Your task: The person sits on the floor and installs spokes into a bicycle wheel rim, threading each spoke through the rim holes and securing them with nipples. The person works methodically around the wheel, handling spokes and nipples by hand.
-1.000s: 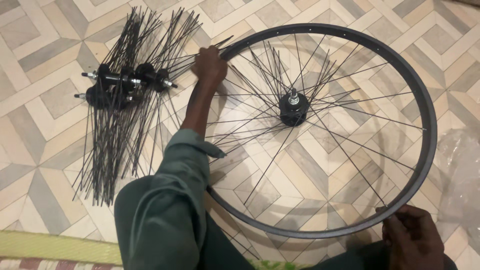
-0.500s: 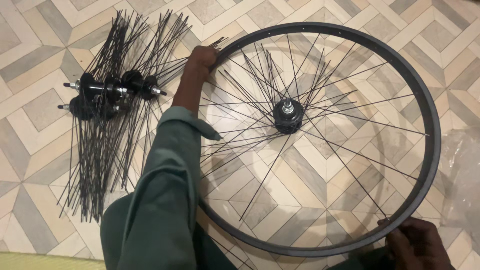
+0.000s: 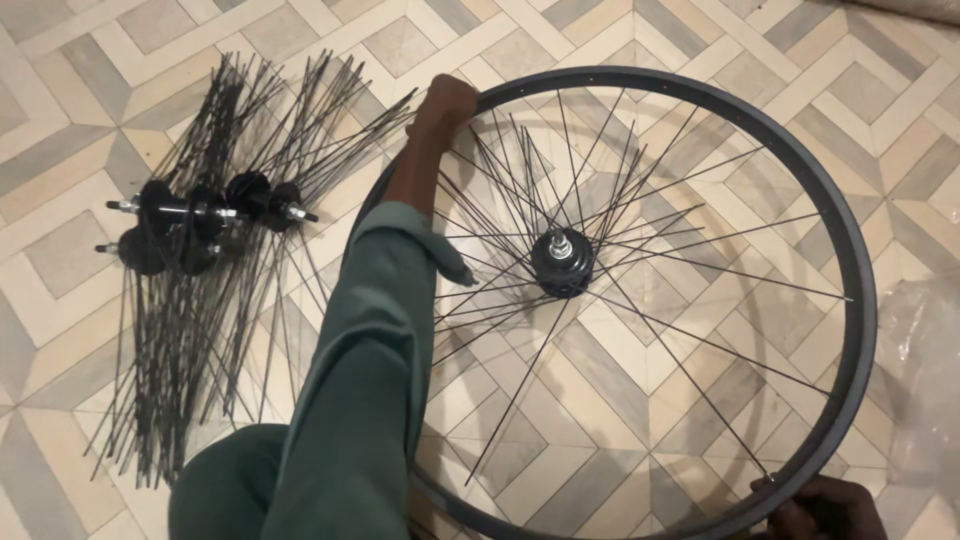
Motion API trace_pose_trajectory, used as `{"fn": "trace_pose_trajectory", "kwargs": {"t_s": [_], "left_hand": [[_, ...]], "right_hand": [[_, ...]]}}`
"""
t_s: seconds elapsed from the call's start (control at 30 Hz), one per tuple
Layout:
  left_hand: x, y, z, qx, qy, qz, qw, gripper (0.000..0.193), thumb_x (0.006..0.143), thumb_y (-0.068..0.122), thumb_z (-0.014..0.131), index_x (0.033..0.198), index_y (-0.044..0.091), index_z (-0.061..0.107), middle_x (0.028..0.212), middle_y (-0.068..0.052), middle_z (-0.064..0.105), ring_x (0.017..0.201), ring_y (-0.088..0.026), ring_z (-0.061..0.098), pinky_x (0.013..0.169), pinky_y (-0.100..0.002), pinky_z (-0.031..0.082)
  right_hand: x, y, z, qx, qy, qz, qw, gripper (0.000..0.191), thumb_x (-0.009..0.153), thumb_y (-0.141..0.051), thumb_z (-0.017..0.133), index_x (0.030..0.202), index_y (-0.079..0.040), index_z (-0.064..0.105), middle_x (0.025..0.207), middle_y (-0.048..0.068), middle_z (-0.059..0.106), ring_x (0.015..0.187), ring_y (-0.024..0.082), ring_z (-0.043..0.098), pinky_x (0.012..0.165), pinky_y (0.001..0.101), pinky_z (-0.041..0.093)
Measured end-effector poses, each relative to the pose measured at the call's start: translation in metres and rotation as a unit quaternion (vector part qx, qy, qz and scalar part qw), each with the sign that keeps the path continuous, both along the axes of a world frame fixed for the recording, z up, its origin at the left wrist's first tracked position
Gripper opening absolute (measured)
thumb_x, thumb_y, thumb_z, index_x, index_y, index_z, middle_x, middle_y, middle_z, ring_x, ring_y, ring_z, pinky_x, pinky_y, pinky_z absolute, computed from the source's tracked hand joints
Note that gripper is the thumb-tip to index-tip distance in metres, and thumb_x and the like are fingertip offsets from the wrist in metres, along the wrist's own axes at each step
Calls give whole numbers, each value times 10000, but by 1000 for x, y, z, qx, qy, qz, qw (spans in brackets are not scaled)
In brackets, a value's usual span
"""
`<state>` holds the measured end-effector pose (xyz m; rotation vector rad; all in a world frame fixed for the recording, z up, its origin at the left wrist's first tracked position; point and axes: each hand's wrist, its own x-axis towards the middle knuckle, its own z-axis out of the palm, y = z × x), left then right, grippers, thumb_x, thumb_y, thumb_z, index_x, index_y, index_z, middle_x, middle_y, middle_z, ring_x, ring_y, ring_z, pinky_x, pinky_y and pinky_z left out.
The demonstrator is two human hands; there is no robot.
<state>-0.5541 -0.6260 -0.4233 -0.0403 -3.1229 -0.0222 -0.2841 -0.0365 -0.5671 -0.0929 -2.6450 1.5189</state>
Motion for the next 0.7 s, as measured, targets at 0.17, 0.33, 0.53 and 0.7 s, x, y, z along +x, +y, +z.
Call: {"fn": "trace_pose_trajectory", "kwargs": {"t_s": [0.17, 0.33, 0.53, 0.7], "left_hand": [[-25, 3, -29, 368, 55, 161, 914, 192, 980, 180, 642, 942, 8, 717, 889, -193, 712, 870, -318, 708, 739, -443, 584], [-16, -12, -48, -9, 172, -64, 983, 297, 728, -6, 687, 1003, 87, 750, 972, -208, 695, 882, -341, 695, 774, -365, 594], [9, 2, -43, 501, 45, 197, 841, 211, 944, 228, 675, 1137, 249, 759, 1066, -93, 724, 1085, -330, 654, 885, -540, 468], [8, 6, -45, 403, 64, 233, 883, 250, 934, 219, 635, 1109, 360, 746, 1279, -3, 675, 1291, -290, 557, 1015, -705, 355]], "right_hand": [[3, 8, -4, 19, 4, 35, 999, 217, 981, -86, 621, 1116, 21, 489, 992, 212, 728, 792, 230, 717, 679, 366, 608], [3, -18, 10, 74, 14, 20, 997, 195, 1009, -80, 614, 1140, 12, 504, 932, 218, 729, 770, 209, 714, 738, 352, 591], [6, -36, 18, 13, -7, -6, 1000, 189, 997, -31, 590, 1159, 5, 499, 1032, 210, 734, 879, 204, 735, 707, 346, 599], [8, -35, 26, 51, -23, -43, 998, 201, 988, 8, 614, 1170, 26, 530, 1006, 232, 736, 813, 238, 717, 663, 363, 574]]}}
